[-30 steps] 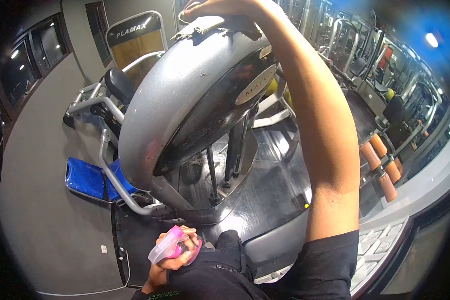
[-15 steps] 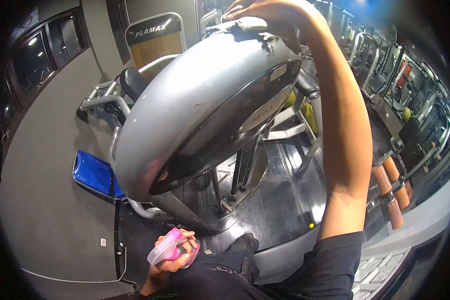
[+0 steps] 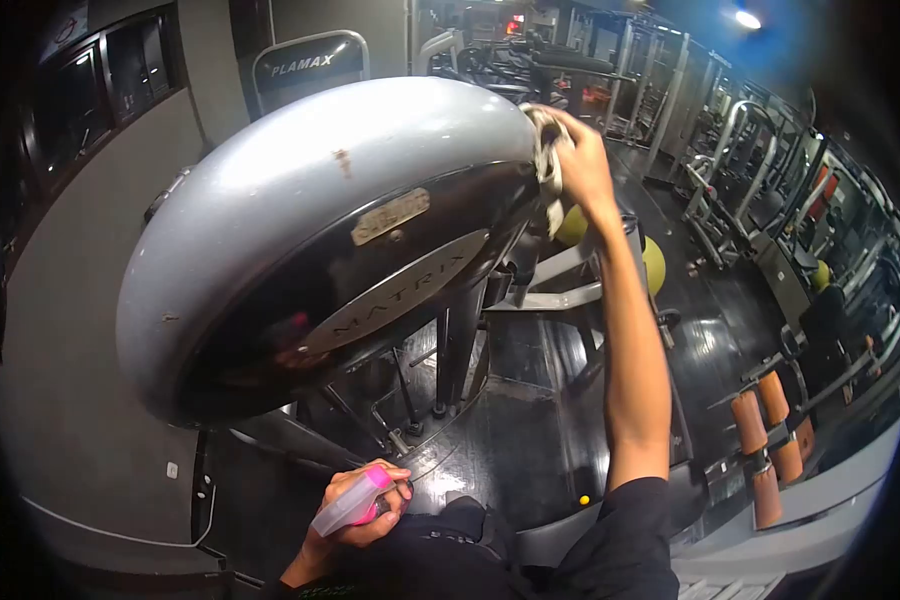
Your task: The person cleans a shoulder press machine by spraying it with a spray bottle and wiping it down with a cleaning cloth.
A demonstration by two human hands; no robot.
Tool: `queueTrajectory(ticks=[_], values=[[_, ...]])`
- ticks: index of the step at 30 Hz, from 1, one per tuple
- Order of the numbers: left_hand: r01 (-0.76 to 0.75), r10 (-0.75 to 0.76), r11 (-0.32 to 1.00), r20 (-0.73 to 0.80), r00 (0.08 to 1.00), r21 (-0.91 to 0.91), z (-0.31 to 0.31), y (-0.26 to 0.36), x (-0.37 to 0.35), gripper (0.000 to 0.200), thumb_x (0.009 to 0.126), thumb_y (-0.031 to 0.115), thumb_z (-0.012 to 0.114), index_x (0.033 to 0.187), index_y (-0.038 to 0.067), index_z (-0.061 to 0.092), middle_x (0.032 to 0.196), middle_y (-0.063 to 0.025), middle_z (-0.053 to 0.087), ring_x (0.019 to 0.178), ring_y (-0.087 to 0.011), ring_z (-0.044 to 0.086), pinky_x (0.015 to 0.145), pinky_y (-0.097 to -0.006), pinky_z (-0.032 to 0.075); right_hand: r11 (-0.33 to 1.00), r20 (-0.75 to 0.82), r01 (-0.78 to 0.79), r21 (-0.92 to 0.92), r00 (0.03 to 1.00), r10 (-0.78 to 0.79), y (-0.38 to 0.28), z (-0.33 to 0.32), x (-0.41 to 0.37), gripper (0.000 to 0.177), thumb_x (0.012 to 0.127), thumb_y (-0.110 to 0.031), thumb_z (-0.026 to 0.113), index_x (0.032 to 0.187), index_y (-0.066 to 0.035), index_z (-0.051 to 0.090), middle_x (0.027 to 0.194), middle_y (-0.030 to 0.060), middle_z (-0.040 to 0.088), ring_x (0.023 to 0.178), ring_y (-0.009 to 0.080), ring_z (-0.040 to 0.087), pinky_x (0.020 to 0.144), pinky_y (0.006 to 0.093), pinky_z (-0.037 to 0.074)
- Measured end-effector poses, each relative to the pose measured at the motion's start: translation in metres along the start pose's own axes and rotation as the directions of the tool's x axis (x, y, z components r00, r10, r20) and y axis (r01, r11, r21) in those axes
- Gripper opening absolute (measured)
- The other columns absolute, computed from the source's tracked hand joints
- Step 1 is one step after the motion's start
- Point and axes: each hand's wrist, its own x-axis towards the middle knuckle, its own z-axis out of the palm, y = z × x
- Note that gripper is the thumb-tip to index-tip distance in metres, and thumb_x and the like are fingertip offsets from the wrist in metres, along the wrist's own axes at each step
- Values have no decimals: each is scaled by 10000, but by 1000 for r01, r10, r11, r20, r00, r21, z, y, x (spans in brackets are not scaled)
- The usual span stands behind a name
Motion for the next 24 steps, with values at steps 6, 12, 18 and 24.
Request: queueTrajectory(ticks=[6, 12, 18, 24], values=[[-38, 49, 994, -113, 992, 99, 31, -6, 8, 408, 682, 4, 641, 1080, -72, 594, 678, -42, 627, 723, -198, 669, 828, -353, 506, 939, -221, -131, 317, 953, 207, 66, 30, -34, 245, 932, -120, 547, 1135, -33, 652, 1038, 79, 679, 945, 126, 605, 838, 270, 469], [65, -41, 991, -193, 980, 118, 46, -2, 1, 79, 690, -33, 634, 731, 13, 585, 726, -73, 607, 743, -240, 657, 885, -435, 536, 959, -373, 113, 261, 928, -8, 5, 30, -11, 226, 948, -182, 594, 1096, -30, 673, 1016, 78, 689, 950, 127, 606, 857, 275, 467], [71, -38, 990, -258, 965, 123, 48, 2, 9, 72, 693, -23, 636, 731, 13, 586, 745, -78, 610, 785, -246, 661, 908, -445, 526, 836, -223, 520, 177, 848, -480, -119, 32, -4, 247, 862, -51, 638, 1105, -60, 681, 1104, 114, 668, 1051, 200, 624, 928, 303, 469], [44, -3, 989, -277, 961, 143, 54, 0, 12, 76, 693, -27, 635, 731, 16, 586, 752, -90, 612, 781, -244, 662, 924, -447, 519, 447, -139, 892, 62, 451, -881, -213, 90, -13, 196, 687, -75, 654, 882, -97, 644, 973, 84, 627, 908, 251, 642, 712, 328, 568]])
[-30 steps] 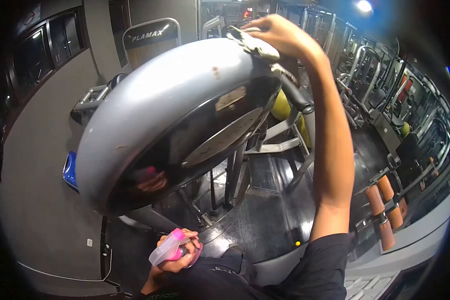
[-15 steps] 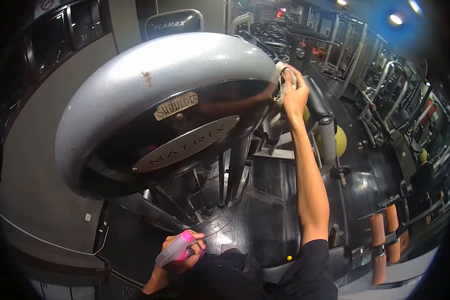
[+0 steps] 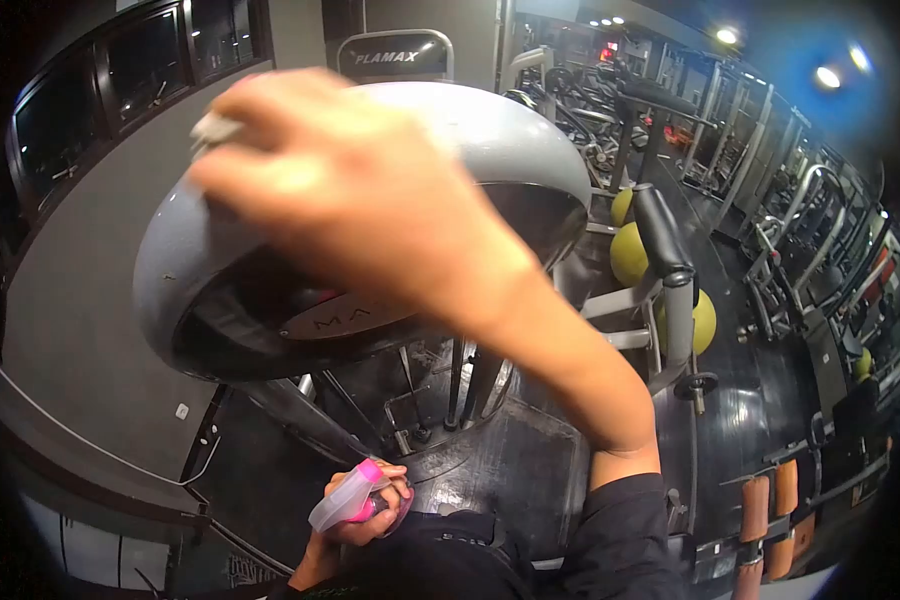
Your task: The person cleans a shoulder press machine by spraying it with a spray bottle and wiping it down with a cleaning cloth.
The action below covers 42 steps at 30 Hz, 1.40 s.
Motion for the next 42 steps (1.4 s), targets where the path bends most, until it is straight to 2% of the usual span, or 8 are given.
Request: queueTrajectory(ticks=[3, 10, 13, 15, 17, 26, 30, 42], values=[[47, -47, 999, -43, 998, 1, 6, 3, -1, 88, 690, -39, 638, 727, 17, 580, 751, -94, 611, 773, -244, 663, 926, -449, 519, 995, -19, 99, 0, 995, -99, -42, 48, 15, 97, 648, -169, 638, 651, -72, 635, 774, 83, 592, 805, 238, 599, 679, 344, 550], [120, -117, 993, -112, 987, 21, 10, 7, -3, 105, 686, -42, 649, 717, 17, 568, 747, -97, 611, 772, -245, 664, 931, -446, 520, 976, -11, 184, 114, 983, -184, -64, 66, 10, 185, 748, -181, 639, 743, -2, 689, 878, 137, 619, 953, 318, 617, 863, 369, 527], [106, -105, 994, -111, 988, 3, 9, 2, -6, 100, 687, -43, 641, 722, 17, 569, 742, -98, 609, 778, -243, 666, 935, -448, 519, 927, 6, -81, 366, 996, 84, -48, 34, -4, 231, 739, -177, 654, 892, -6, 635, 1028, 144, 610, 1012, 291, 626, 850, 358, 536], [54, -52, 998, -88, 995, 21, 10, -2, -9, 400, 691, 1, 649, 1074, -99, 595, 677, -43, 619, 761, -198, 660, 890, -370, 489, 899, 187, -220, 380, 970, 158, -32, -6, -12, 160, 737, -150, 671, 834, -26, 643, 1093, 142, 618, 1029, 282, 634, 846, 385, 547], [14, -11, 999, -75, 997, 44, 9, -7, -7, 398, 689, -4, 649, 1071, -99, 594, 675, -42, 619, 752, -199, 661, 887, -370, 492, 990, 273, 95, 106, 954, -121, -1, -42, -28, 208, 735, -90, 697, 941, -61, 703, 1212, 170, 601, 1090, 357, 611, 909, 401, 532], [-7, 6, 999, 35, 999, 40, 0, -3, -8, 372, 686, -36, 636, 1048, -105, 590, 689, -53, 621, 740, -214, 661, 868, -371, 507, 802, -333, -584, -127, 786, 520, 5, -66, -136, 309, 761, 60, 639, 1036, -63, 708, 1210, 184, 604, 1152, 315, 585, 981, 392, 468], [47, -47, 998, -13, 999, 35, -2, 3, -15, 103, 702, -27, 643, 775, 4, 578, 727, -74, 594, 701, -235, 628, 920, -447, 506, 899, -239, -407, -163, 900, 364, -16, -47, -94, 317, 745, 62, 657, 1030, -69, 710, 1209, 192, 594, 1135, 342, 591, 952, 409, 502], [54, -37, 993, -160, 986, 103, -49, 21, -62, 109, 722, -13, 636, 812, -11, 575, 743, -100, 584, 747, -284, 628, 869, -452, 517, 989, 140, -73, -126, 986, 90, -133, 127, 15, 257, 705, -156, 585, 863, 28, 671, 1040, 187, 624, 1074, 326, 591, 961, 387, 474]])
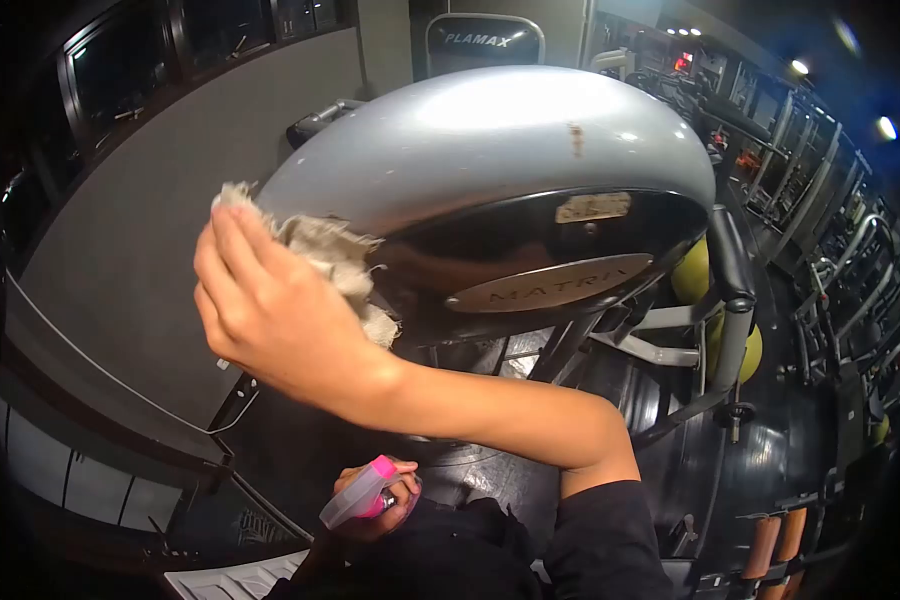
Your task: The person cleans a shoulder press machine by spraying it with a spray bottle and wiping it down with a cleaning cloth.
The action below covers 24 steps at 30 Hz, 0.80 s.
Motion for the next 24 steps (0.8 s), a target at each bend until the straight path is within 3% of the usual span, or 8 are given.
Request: queueTrajectory(ticks=[1, 3, 7, 11, 15, 18, 22, 24], values=[[3, -3, 1000, -5, 1000, 0, -6, 0, -3, 109, 722, -13, 636, 812, -11, 575, 743, -100, 584, 747, -284, 628, 869, -452, 517, 999, 56, 26, -38, 998, -23, -8, 8, 2, 231, 695, -148, 592, 860, -12, 680, 1047, 150, 623, 1079, 304, 591, 943, 365, 490], [-71, 71, 997, -5, 997, 17, -15, -2, -8, 351, 677, -12, 642, 1016, -87, 592, 709, -68, 612, 743, -223, 660, 760, -348, 539, 998, 57, 52, -29, 997, -50, -12, 21, 0, 250, 715, -157, 581, 864, 18, 680, 1038, 172, 623, 1080, 320, 586, 972, 386, 462], [-24, 23, 999, -25, 999, -35, -28, 2, -17, 309, 679, -14, 638, 979, -74, 599, 706, -68, 610, 747, -226, 659, 762, -349, 537, 997, -15, 63, 50, 998, -62, -8, 24, -6, 265, 710, -153, 589, 878, 24, 693, 1028, 150, 625, 1064, 299, 587, 990, 375, 453], [-24, 24, 1000, 25, 999, 5, -43, 7, -24, 371, 685, -15, 633, 1044, -98, 586, 699, -68, 610, 737, -229, 658, 758, -343, 533, 997, -88, 42, 69, 995, -36, -11, 22, -15, 220, 713, -135, 627, 866, 8, 695, 1046, 123, 629, 1068, 269, 595, 981, 360, 475], [-20, 18, 1000, 63, 998, 24, -54, 7, -30, 436, 696, -7, 626, 1113, -116, 561, 681, -70, 608, 732, -240, 657, 770, -357, 527, 996, -25, 0, 95, 1000, 2, -20, 15, -39, 214, 742, -112, 681, 911, 18, 692, 1135, 97, 629, 1108, 243, 598, 979, 358, 492], [-51, 50, 999, 67, 996, 8, -65, 13, -35, 425, 701, 6, 631, 1105, -108, 565, 670, -66, 609, 733, -246, 657, 799, -392, 517, 973, 104, -66, 220, 994, 44, -31, 19, -64, 318, 733, -116, 688, 1015, 31, 668, 1218, 93, 607, 1145, 237, 583, 1001, 352, 485], [-15, 13, 989, -17, 1000, -145, -75, 20, -41, 422, 685, 17, 619, 1087, -104, 576, 666, -60, 611, 742, -245, 654, 848, -422, 493, 945, 145, -94, 312, 988, 50, -33, 23, -90, 343, 727, -131, 692, 1027, 33, 660, 1237, 101, 599, 1161, 239, 575, 999, 358, 489], [-4, 2, 995, -10, 1000, -105, -83, 19, -46, 364, 686, 6, 624, 1033, -97, 579, 673, -66, 608, 727, -242, 647, 828, -408, 507, 950, 160, -69, 303, 987, 21, -33, 24, -94, 321, 719, -129, 688, 1004, 18, 666, 1237, 103, 599, 1169, 243, 570, 1000, 360, 488]])
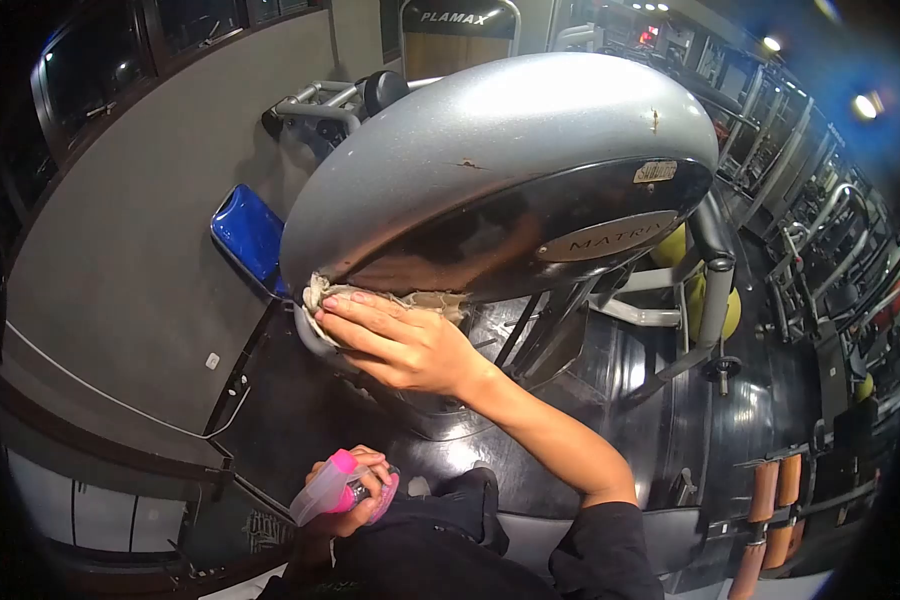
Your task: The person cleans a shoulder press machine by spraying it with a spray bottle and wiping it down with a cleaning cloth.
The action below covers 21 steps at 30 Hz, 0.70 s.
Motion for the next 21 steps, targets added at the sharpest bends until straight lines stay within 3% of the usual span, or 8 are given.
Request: queueTrajectory(ticks=[3, 9, 11, 13, 15, 17, 18, 21], values=[[-23, 24, 1000, -27, 999, 11, -6, 5, 1, 342, 685, 4, 636, 1012, -88, 598, 677, -72, 604, 703, -232, 637, 782, -379, 517, 999, 57, 34, 14, 998, -35, 0, -7, -1, 250, 691, -121, 673, 925, -35, 678, 1235, 108, 601, 1188, 252, 558, 1003, 364, 487], [-109, 83, 979, 146, 986, 174, -30, 28, 12, 390, 687, 51, 638, 1052, -82, 605, 662, -51, 611, 677, -233, 627, 736, -384, 513, 996, 47, -67, 59, 997, 64, -8, -5, -24, 259, 661, -138, 673, 913, -81, 689, 1210, 113, 614, 1162, 282, 575, 959, 386, 515], [-136, 84, 971, 250, 965, 198, -35, 31, 16, 387, 687, 54, 642, 1047, -84, 607, 659, -47, 609, 673, -229, 622, 733, -372, 518, 994, -114, -88, -68, 990, 80, -9, -11, -41, 245, 661, -145, 719, 906, -132, 725, 1194, 93, 611, 1119, 282, 592, 954, 408, 513], [-130, 83, 978, 266, 960, 164, -38, 28, 18, 416, 668, 38, 662, 1065, -78, 615, 737, -88, 627, 706, -246, 622, 728, -359, 512, 934, -485, -272, -231, 864, 132, -13, -10, -43, 298, 622, -104, 764, 910, -178, 740, 1222, 82, 567, 1133, 299, 572, 975, 415, 490], [-123, 84, 985, 283, 955, 124, -38, 27, 20, 449, 648, 22, 681, 1083, -71, 623, 815, -129, 645, 739, -264, 621, 723, -347, 507, 823, -592, -501, -270, 760, 268, -13, -7, -40, 401, 587, -63, 798, 946, -238, 763, 1251, 101, 523, 1165, 323, 545, 1013, 426, 446], [-123, 95, 987, 244, 965, 102, -33, 26, 24, 441, 650, 2, 669, 1082, -73, 621, 792, -128, 636, 731, -261, 616, 717, -351, 508, 817, -564, -486, -312, 786, 253, -15, 14, -33, 379, 602, -82, 791, 945, -240, 767, 1245, 92, 529, 1161, 316, 547, 1015, 421, 449], [-122, 94, 988, 248, 964, 100, -32, 25, 24, 441, 650, 2, 669, 1082, -73, 621, 792, -128, 636, 731, -261, 616, 717, -351, 508, 885, -556, -411, -218, 798, 234, -16, 28, -33, 353, 625, -110, 773, 956, -234, 765, 1225, 70, 551, 1162, 302, 550, 989, 409, 478], [-116, 106, 993, 207, 973, 36, -23, 19, 23, 434, 652, 0, 664, 1076, -75, 618, 763, -117, 622, 724, -255, 613, 719, -353, 510, 991, -168, -130, -19, 978, 125, -19, 47, -21, 191, 678, -135, 687, 859, -83, 711, 1223, 110, 610, 1167, 284, 567, 952, 363, 514]])
